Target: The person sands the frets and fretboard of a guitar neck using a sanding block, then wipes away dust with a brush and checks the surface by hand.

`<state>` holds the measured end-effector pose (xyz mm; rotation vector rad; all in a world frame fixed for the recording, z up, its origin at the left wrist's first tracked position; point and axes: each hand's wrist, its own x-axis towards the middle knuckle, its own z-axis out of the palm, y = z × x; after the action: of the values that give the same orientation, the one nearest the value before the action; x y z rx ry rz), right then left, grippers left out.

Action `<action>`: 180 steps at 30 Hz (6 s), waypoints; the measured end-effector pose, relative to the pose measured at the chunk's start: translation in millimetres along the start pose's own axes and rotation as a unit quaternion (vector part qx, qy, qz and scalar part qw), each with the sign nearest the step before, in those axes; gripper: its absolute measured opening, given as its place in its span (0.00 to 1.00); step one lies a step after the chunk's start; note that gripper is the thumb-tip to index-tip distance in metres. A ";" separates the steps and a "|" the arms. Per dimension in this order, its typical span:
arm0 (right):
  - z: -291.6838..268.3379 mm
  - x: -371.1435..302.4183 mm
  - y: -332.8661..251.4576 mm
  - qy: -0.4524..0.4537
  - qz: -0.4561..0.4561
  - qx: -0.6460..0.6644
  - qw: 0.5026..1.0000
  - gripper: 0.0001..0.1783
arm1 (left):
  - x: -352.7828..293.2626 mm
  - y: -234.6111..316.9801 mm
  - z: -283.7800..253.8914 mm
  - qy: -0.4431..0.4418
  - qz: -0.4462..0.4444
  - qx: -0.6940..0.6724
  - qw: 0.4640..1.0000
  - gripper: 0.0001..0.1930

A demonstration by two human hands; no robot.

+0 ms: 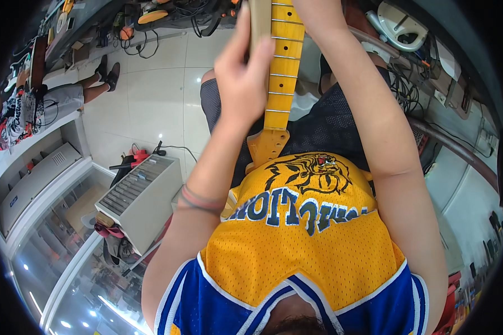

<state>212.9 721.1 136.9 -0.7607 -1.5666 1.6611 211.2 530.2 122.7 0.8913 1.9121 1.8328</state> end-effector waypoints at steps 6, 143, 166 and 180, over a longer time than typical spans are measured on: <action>6.1 -4.0 0.4 -0.013 -0.019 0.055 0.998 0.24 | 68.4 30.7 19.1 -0.015 0.021 -0.113 0.993 0.30; -96.9 -126.6 -84.6 -0.420 -0.225 -0.401 0.783 0.11 | -35.2 -106.2 -83.1 0.040 -0.294 -0.494 0.817 0.22; 181.5 184.7 -96.8 -0.292 -0.214 -0.670 0.648 0.34 | -45.1 -103.3 -85.9 0.051 -0.279 -0.533 0.797 0.17; 81.1 105.9 -196.9 -0.132 -0.392 -0.297 0.861 0.14 | 55.1 4.6 -115.3 0.065 0.046 0.020 0.997 0.29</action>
<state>107.1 762.5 345.9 -0.0956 -2.2247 0.6912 97.7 477.7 149.0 0.9079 2.0246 1.9562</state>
